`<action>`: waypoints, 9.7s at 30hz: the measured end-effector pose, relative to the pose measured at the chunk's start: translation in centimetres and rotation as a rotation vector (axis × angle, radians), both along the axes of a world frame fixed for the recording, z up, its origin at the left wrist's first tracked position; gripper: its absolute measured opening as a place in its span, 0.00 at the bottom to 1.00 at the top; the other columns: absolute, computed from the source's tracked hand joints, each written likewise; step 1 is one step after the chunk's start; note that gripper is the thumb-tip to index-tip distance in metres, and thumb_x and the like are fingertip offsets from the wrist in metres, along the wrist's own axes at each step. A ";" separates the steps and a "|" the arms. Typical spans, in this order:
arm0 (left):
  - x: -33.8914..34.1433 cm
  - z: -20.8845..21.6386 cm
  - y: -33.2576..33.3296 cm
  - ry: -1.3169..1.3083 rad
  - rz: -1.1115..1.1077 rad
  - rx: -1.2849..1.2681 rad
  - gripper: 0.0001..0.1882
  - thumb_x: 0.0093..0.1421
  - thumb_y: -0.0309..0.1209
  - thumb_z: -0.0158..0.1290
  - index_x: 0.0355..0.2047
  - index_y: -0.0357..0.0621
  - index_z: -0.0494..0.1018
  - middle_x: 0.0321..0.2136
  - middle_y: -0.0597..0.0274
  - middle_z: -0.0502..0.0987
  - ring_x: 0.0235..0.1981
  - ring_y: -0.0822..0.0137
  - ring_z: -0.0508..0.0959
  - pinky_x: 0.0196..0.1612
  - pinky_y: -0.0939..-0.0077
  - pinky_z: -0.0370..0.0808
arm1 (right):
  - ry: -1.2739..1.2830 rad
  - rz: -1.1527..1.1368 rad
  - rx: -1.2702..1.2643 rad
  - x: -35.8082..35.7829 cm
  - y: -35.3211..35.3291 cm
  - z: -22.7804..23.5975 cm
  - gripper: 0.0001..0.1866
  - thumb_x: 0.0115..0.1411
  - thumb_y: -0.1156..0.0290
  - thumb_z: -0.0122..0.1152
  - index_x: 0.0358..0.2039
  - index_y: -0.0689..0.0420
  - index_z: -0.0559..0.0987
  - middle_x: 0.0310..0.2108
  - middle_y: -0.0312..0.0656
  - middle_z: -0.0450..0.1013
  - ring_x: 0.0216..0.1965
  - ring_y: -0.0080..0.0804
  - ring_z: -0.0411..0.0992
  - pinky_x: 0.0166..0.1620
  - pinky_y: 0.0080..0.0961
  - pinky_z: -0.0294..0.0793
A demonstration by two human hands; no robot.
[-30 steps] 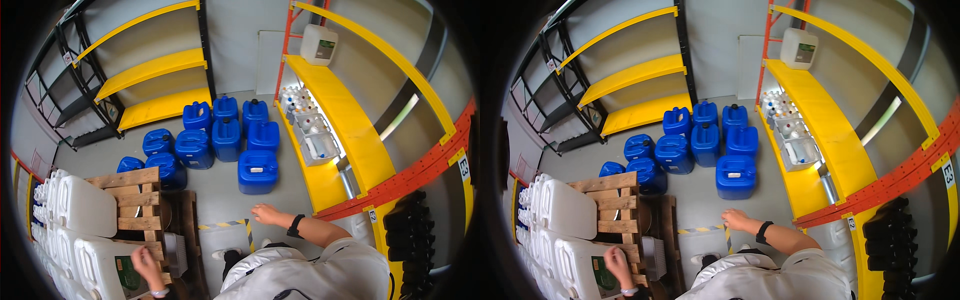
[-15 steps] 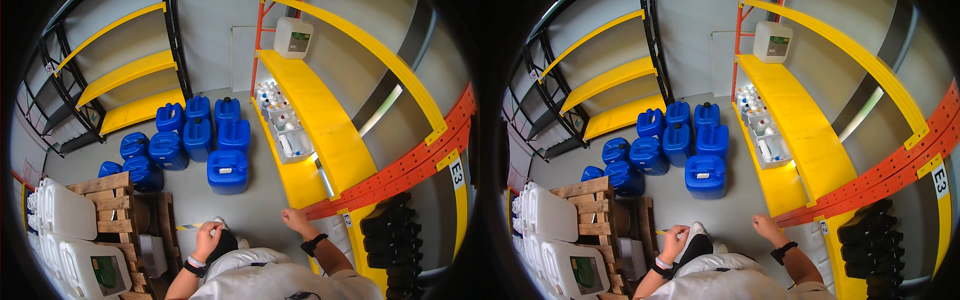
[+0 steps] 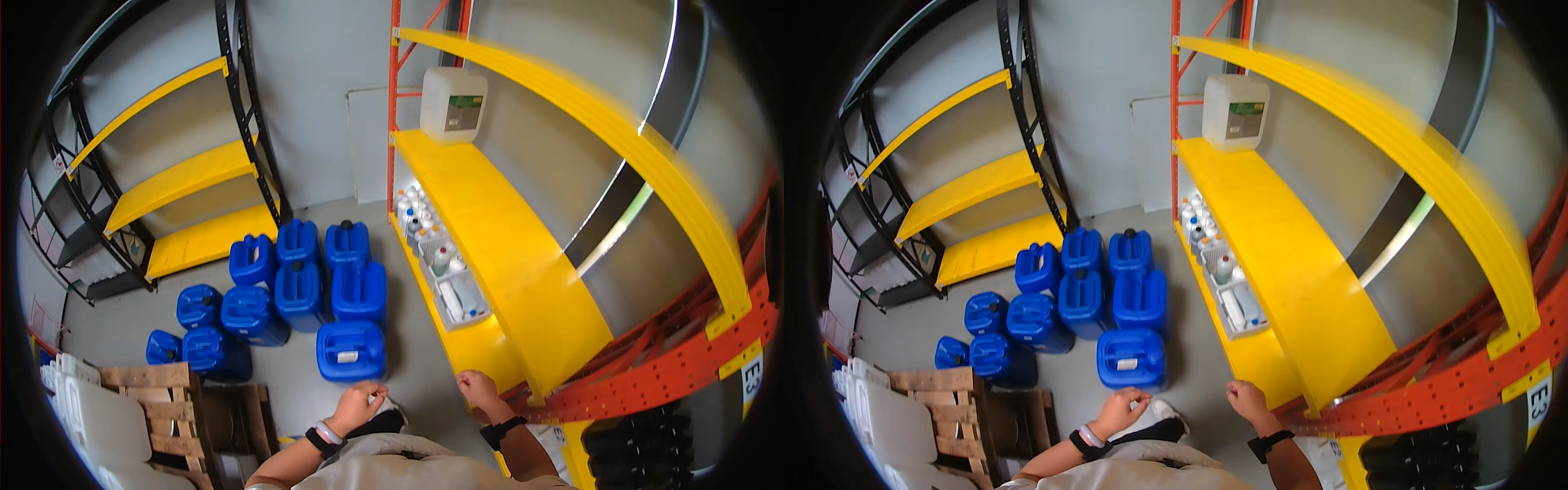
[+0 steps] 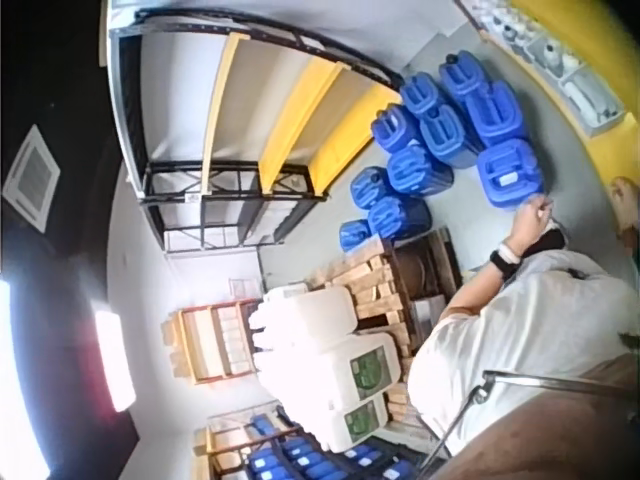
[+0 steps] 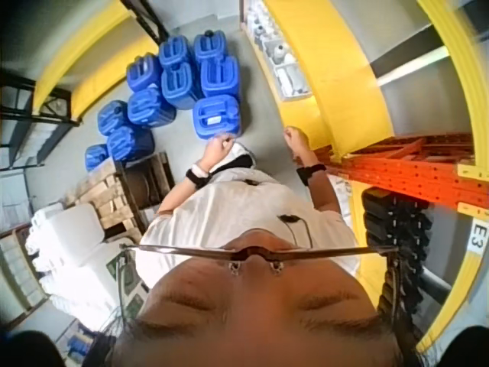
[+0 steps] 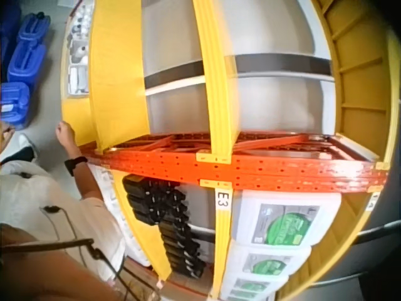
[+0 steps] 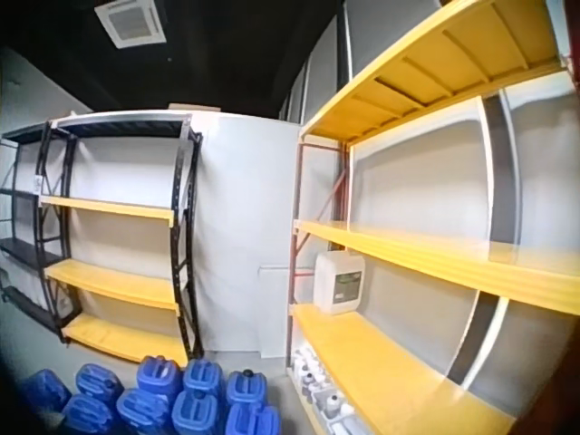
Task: The person repeatedly picks up white and blue plastic jerrycans from a wooden pallet and places them onto yellow warehouse shelves. The person handles the containers one at a time, arranging them in rows on the shelves and on the pallet throughout the clip.
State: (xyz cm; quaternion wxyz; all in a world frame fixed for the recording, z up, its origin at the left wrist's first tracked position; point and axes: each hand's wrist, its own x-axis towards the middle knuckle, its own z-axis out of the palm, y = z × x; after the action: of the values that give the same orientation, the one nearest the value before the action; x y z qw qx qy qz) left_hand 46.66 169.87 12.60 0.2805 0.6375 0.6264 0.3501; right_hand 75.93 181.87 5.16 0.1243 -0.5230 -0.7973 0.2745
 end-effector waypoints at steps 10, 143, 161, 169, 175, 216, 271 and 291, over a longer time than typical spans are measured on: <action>-5.3 -0.4 13.0 -0.028 0.022 0.026 0.08 0.54 0.31 0.53 0.30 0.39 0.77 0.28 0.55 0.78 0.29 0.56 0.77 0.31 0.69 0.74 | 0.110 0.024 0.039 -7.6 16.5 2.5 0.11 0.52 0.67 0.58 0.34 0.58 0.78 0.31 0.46 0.76 0.35 0.42 0.74 0.39 0.33 0.73; -12.9 14.3 -29.7 0.675 1.551 -0.057 0.19 0.58 0.38 0.49 0.47 0.41 0.69 0.46 0.50 0.70 0.50 0.54 0.68 0.54 0.61 0.64 | 0.728 2.117 0.656 -60.5 -21.8 24.6 0.12 0.38 0.70 0.63 0.26 0.58 0.76 0.19 0.47 0.73 0.24 0.44 0.72 0.32 0.36 0.71; -30.0 12.5 -53.2 0.745 2.063 -0.282 0.33 0.52 0.37 0.56 0.56 0.44 0.59 0.54 0.40 0.61 0.57 0.43 0.60 0.57 0.56 0.60 | 0.749 2.350 0.450 -91.0 -45.2 20.4 0.12 0.41 0.70 0.61 0.28 0.59 0.74 0.22 0.50 0.72 0.28 0.49 0.71 0.36 0.40 0.69; -30.7 10.7 -59.8 0.703 2.207 -0.589 0.46 0.42 0.53 0.62 0.57 0.47 0.59 0.58 0.43 0.57 0.62 0.43 0.50 0.61 0.43 0.44 | 0.607 2.384 0.420 -94.7 -49.5 19.5 0.12 0.43 0.70 0.58 0.30 0.59 0.73 0.24 0.52 0.72 0.30 0.52 0.71 0.36 0.44 0.69; -30.7 9.3 -60.5 0.792 2.166 -0.555 0.43 0.37 0.54 0.64 0.52 0.48 0.65 0.54 0.48 0.61 0.60 0.45 0.54 0.60 0.39 0.42 | 0.554 2.364 0.462 -94.5 -49.9 19.6 0.12 0.43 0.71 0.57 0.30 0.59 0.73 0.24 0.52 0.72 0.30 0.52 0.71 0.36 0.44 0.70; -31.0 1.3 -50.1 -0.115 1.015 0.037 0.07 0.54 0.24 0.53 0.33 0.33 0.74 0.27 0.54 0.75 0.30 0.63 0.76 0.36 0.74 0.71 | -0.435 0.712 -0.126 -52.9 -23.0 -4.8 0.18 0.51 0.69 0.52 0.44 0.56 0.72 0.45 0.47 0.70 0.48 0.45 0.68 0.49 0.39 0.69; -25.5 -34.8 15.4 0.426 -0.143 -0.706 0.24 0.50 0.40 0.56 0.45 0.41 0.69 0.43 0.46 0.73 0.46 0.48 0.72 0.47 0.59 0.72 | -0.271 -0.475 -0.789 -13.3 -16.6 -12.9 0.14 0.52 0.64 0.54 0.39 0.52 0.77 0.32 0.42 0.76 0.39 0.41 0.74 0.43 0.33 0.72; -22.3 -47.7 19.1 0.856 -0.364 -0.650 0.10 0.50 0.39 0.55 0.30 0.48 0.73 0.27 0.59 0.78 0.35 0.58 0.77 0.38 0.60 0.69 | 1.080 -1.222 -1.322 -39.2 6.4 -41.8 0.17 0.48 0.64 0.63 0.35 0.61 0.74 0.26 0.40 0.70 0.30 0.31 0.71 0.34 0.28 0.76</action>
State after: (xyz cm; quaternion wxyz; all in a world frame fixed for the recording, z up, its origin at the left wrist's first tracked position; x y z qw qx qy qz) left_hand 24.32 189.00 -35.10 0.2391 0.7012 0.6398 -0.2042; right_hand 36.70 188.23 -36.63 0.2706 -0.6084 0.0724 0.7426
